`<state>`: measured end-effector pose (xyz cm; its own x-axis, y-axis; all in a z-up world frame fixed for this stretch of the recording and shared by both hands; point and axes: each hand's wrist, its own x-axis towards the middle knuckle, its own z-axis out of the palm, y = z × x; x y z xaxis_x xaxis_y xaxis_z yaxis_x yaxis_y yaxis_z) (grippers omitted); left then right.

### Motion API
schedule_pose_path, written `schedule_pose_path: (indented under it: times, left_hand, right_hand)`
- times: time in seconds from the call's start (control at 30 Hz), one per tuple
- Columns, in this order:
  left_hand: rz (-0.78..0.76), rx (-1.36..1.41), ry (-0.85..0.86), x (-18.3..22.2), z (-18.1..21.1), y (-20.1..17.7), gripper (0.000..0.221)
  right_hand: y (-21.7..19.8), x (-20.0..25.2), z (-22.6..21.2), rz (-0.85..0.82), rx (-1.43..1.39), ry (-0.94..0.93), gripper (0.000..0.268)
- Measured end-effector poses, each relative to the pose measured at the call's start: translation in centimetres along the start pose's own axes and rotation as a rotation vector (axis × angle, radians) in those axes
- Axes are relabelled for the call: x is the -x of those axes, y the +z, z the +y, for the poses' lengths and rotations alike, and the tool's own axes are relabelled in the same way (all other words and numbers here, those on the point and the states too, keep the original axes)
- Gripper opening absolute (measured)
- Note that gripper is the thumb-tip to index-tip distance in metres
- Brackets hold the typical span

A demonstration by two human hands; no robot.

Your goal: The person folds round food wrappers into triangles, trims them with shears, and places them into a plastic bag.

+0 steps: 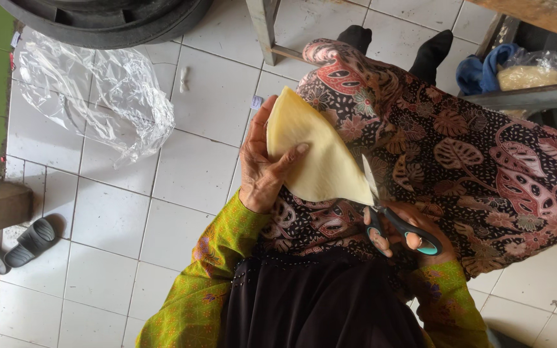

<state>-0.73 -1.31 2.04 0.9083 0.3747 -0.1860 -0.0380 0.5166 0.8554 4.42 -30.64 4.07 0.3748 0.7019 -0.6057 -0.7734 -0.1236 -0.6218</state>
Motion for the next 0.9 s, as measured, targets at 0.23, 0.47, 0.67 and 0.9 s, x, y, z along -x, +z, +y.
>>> schedule_pose_path:
  times: [0.23, 0.47, 0.67, 0.9]
  left_hand:
    - [-0.087, -0.238, -0.003, -2.5, 0.3, -0.9, 0.080]
    - [0.274, -0.984, 0.583, -1.0, -0.1, 1.3, 0.103]
    - [-0.009, -1.317, 0.504, 1.6, -0.9, 3.1, 0.069]
    - [-0.187, -1.535, 0.421, 0.8, 0.3, 4.0, 0.078]
  right_hand:
    - [-2.7, -1.2, 0.6, -0.258, 0.008, 0.006, 0.090]
    - [-3.1, -0.9, 1.0, -0.210, 0.044, -0.014, 0.097]
    - [-3.7, -1.2, 0.7, -0.283, 0.058, -0.025, 0.094]
    - [-2.8, -1.1, -0.9, -0.291, 0.009, -0.031, 0.093]
